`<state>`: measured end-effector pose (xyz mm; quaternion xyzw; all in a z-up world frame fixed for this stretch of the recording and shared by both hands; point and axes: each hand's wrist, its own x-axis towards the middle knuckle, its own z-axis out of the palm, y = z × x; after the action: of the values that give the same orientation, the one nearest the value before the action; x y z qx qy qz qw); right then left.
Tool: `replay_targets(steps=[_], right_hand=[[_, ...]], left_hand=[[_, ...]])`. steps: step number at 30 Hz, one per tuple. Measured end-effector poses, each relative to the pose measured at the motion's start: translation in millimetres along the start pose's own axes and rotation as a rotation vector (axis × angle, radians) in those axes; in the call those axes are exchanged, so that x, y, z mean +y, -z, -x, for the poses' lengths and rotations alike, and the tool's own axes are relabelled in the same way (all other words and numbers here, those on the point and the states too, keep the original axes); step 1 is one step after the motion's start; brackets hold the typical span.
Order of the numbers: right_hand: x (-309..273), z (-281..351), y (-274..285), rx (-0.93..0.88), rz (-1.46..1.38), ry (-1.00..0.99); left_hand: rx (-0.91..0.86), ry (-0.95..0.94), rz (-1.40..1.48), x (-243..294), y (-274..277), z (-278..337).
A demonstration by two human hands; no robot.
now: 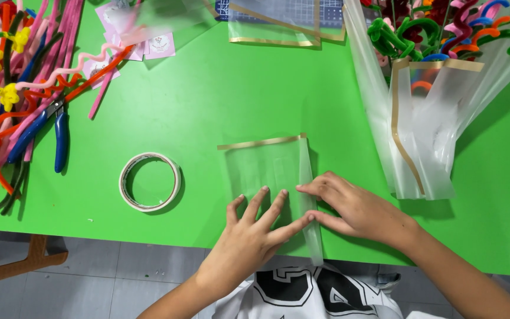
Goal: The person folds a sheet of translucent wrapping paper on a green table and then wraps it around a bouquet of colorful artificial flowers. They secure the wrapping paper at the base of the bouquet using a roll of clear tape.
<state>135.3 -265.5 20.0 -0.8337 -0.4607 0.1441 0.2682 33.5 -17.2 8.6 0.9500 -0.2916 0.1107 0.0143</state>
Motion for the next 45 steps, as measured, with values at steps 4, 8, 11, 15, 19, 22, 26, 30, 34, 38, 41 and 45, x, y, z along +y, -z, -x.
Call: replay_targets(steps=[4,8,11,15,19,22,26,30,34,38,41,45], right_hand=[[6,4,9,-0.068,-0.152,-0.11],[6,6,14,-0.113,-0.243,-0.153],[2,6,13,-0.078,-0.233,-0.145],[4,4,7,0.073,0.171,0.056],[-1,0,11,0.102,0.182,0.145],[-5,1,11,0.108,0.195,0.184],[-7,2,10,0.109,0.229,0.225],[-7,4,8,0.1,0.264,0.239],[-2,7,3,0.087,0.295,0.218],[1,8,3,0.048,0.377,0.238],[3,9,3,0.036,0.432,0.232],[6,8,3,-0.001,0.444,0.221]], left_hand=[[-0.02,-0.01,-0.001,0,1,0],[-0.03,-0.009,-0.014,-2,1,1],[-0.024,-0.003,0.025,-1,0,2],[-0.016,-0.009,0.005,-2,0,3],[0.023,0.006,0.089,-5,-2,5],[-0.057,-0.014,0.163,-13,2,4],[-0.121,-0.006,0.368,-18,5,0],[-0.07,0.013,0.329,-17,1,0],[-0.033,0.011,0.234,-16,3,0],[-0.018,0.016,0.237,-14,1,-1],[-0.003,0.02,0.254,-14,0,-2],[0.026,0.039,0.249,-14,-1,-2]])
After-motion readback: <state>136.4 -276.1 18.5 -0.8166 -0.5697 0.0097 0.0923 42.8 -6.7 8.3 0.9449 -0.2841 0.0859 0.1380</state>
